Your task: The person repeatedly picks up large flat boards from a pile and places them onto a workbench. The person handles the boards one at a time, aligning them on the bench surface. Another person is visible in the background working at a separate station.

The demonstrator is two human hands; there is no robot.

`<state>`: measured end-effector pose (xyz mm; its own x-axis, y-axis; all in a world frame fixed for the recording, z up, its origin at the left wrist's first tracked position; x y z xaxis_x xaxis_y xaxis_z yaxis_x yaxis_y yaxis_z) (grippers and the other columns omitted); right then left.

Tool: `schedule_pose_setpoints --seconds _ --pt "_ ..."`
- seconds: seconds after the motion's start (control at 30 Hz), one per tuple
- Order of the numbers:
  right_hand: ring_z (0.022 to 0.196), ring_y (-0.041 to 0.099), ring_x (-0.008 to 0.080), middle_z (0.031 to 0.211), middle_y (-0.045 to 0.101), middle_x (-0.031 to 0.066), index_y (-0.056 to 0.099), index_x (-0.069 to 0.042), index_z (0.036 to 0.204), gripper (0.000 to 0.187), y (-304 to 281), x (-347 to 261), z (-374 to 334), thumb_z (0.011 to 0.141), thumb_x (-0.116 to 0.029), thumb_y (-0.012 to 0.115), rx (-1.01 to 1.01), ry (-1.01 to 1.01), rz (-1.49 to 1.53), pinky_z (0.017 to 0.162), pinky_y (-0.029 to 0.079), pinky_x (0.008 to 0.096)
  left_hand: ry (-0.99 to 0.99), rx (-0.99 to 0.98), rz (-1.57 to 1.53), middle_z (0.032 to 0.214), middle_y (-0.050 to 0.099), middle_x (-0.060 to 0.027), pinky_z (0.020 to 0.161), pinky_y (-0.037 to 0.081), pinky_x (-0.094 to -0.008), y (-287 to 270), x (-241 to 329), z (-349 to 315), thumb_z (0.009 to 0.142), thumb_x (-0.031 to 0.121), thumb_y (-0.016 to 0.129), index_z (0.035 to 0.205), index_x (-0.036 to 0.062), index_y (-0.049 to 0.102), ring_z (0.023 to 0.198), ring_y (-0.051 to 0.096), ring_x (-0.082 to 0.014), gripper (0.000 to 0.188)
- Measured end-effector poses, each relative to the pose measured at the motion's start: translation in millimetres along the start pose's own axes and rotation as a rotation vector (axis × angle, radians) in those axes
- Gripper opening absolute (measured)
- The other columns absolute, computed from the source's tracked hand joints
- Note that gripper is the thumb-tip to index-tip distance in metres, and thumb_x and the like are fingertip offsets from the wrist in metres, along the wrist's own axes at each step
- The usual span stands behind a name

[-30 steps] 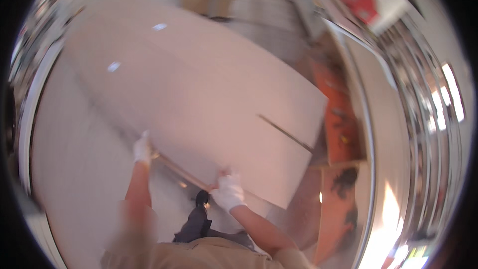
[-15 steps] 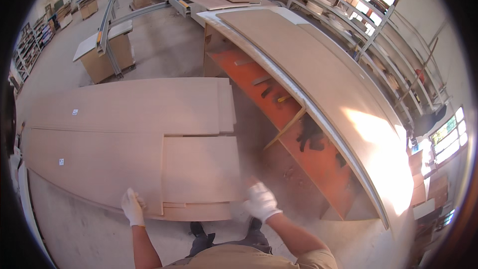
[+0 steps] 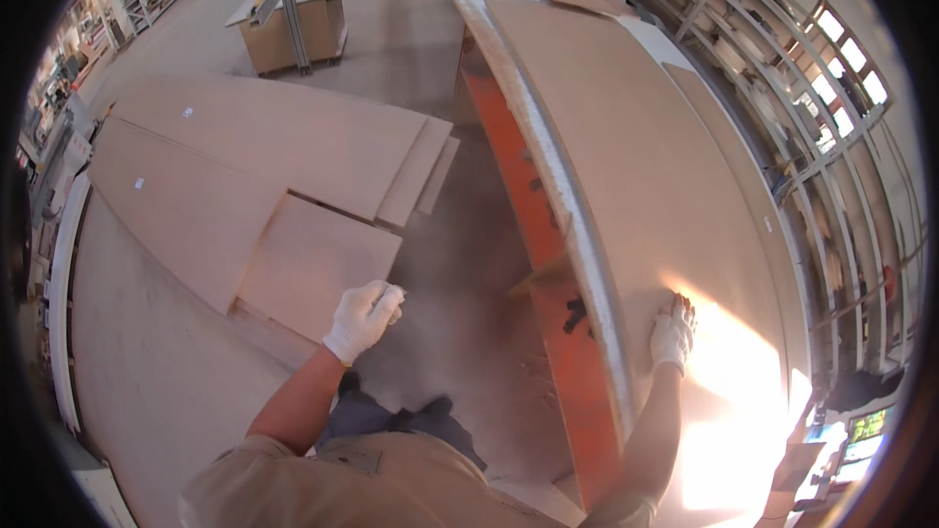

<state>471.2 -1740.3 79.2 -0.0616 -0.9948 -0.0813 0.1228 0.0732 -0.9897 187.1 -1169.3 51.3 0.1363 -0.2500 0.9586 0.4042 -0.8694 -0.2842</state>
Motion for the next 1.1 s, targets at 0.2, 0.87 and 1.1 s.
schedule_pose_setpoints --seconds 0.2,0.87,1.1 --pt "0.161 0.028 0.0345 0.170 0.040 0.0155 0.047 -0.009 0.161 0.065 -8 -34 13 0.101 -0.032 0.057 -0.041 -0.105 0.042 0.133 0.021 0.0446 -0.020 -0.073 0.110 0.071 0.070 -0.0067 0.065 0.054 -0.0319 68 21 23 0.106 0.031 0.062 0.094 0.0003 0.071 0.066 0.067 -0.0146 0.035" --pt "0.152 0.045 0.0365 0.161 0.050 0.0201 0.051 -0.003 0.154 0.070 -10 4 24 0.086 0.006 0.060 0.011 0.123 0.667 0.127 0.038 0.0472 -0.083 -0.239 -0.739 0.095 0.064 -0.0049 0.077 0.060 -0.0334 288 143 437 0.104 0.031 0.069 0.113 0.0017 0.061 0.082 0.064 -0.0144 0.032" --pt "0.148 0.048 0.0473 0.157 0.053 0.0265 0.058 -0.001 0.146 0.063 -11 4 20 0.091 -0.029 0.072 0.092 -0.037 0.567 0.124 0.039 0.0566 -0.373 -0.133 -0.821 0.100 0.064 -0.0099 0.081 0.062 -0.0398 364 104 651 0.099 0.033 0.074 0.119 0.0032 0.061 0.085 0.063 -0.0205 0.038"
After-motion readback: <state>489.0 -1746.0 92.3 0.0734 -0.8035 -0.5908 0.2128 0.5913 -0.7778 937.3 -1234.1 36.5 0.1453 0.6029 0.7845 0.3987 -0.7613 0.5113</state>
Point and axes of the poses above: each hand's wrist, its own z-axis towards the middle knuckle, its own y-axis out of the palm, x = y × z, the point moved 10 cm from there along z, towards the middle knuckle
